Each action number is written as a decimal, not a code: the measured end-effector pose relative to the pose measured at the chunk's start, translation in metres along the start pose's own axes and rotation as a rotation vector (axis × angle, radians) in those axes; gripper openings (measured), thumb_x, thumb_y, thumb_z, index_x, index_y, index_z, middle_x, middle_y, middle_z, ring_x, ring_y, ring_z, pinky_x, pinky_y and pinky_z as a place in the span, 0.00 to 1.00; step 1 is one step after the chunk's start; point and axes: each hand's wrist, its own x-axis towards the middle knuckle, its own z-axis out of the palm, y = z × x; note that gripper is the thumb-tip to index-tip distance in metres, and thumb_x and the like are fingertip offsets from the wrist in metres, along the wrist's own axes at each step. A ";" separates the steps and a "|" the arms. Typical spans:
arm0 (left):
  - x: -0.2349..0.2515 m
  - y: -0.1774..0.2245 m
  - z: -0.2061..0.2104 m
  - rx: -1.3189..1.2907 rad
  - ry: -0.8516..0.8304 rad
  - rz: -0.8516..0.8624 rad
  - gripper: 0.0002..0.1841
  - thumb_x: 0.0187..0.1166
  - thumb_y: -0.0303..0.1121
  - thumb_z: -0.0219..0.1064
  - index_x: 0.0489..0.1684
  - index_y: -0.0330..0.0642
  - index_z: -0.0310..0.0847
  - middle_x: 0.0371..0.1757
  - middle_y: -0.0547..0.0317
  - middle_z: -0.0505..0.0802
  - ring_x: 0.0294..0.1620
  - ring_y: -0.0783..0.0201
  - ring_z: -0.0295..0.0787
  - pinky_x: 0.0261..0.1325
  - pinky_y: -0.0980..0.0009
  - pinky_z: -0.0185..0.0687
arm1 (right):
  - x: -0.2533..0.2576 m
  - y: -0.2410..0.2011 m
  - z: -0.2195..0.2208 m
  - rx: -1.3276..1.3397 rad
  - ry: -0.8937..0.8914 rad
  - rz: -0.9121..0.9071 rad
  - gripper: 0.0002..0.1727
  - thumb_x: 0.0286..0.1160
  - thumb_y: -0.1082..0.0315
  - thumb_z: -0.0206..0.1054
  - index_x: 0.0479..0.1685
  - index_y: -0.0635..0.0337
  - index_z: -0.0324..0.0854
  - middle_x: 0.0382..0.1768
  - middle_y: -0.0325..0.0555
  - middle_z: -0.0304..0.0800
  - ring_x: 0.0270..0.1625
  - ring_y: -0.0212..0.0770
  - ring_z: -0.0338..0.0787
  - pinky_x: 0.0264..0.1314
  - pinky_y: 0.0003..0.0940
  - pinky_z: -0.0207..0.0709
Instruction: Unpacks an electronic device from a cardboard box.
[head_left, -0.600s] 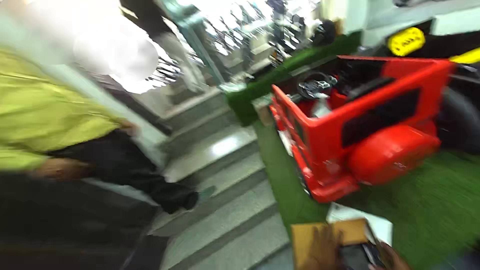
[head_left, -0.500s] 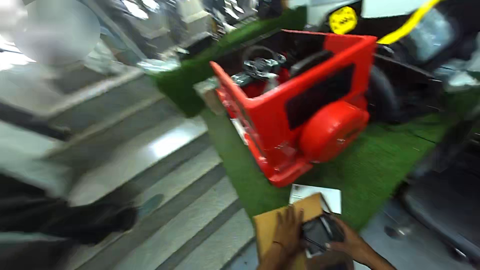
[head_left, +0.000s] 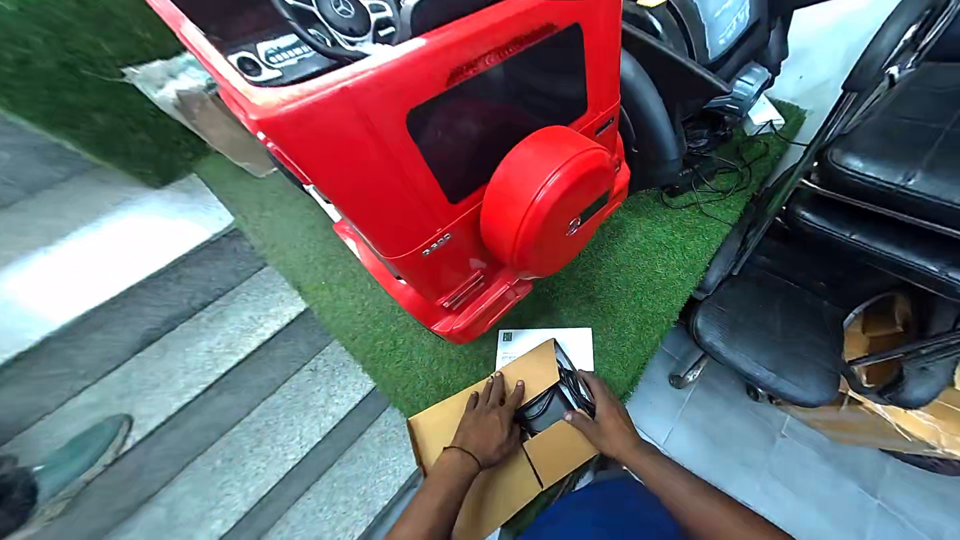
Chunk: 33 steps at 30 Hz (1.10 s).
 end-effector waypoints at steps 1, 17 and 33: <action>0.000 0.001 0.000 0.007 -0.001 -0.003 0.40 0.84 0.57 0.51 0.98 0.59 0.42 0.96 0.35 0.44 0.96 0.37 0.39 0.90 0.36 0.42 | -0.004 0.001 0.002 -0.092 0.028 -0.073 0.51 0.71 0.30 0.66 0.92 0.46 0.58 0.87 0.47 0.67 0.81 0.47 0.77 0.78 0.52 0.77; -0.060 0.009 0.019 -0.180 0.927 -0.431 0.47 0.73 0.70 0.54 0.89 0.44 0.65 0.90 0.31 0.63 0.92 0.29 0.50 0.85 0.22 0.36 | 0.028 -0.015 0.001 -0.771 -0.264 -0.413 0.36 0.90 0.40 0.37 0.97 0.35 0.47 0.97 0.51 0.38 0.97 0.59 0.34 0.92 0.73 0.31; -0.022 0.059 0.011 -1.149 0.682 -0.319 0.70 0.54 0.68 0.79 0.96 0.42 0.36 0.93 0.34 0.51 0.92 0.38 0.52 0.86 0.38 0.60 | 0.031 -0.011 -0.009 -0.582 -0.240 -0.380 0.34 0.81 0.50 0.60 0.90 0.33 0.62 0.96 0.57 0.40 0.96 0.64 0.39 0.90 0.72 0.40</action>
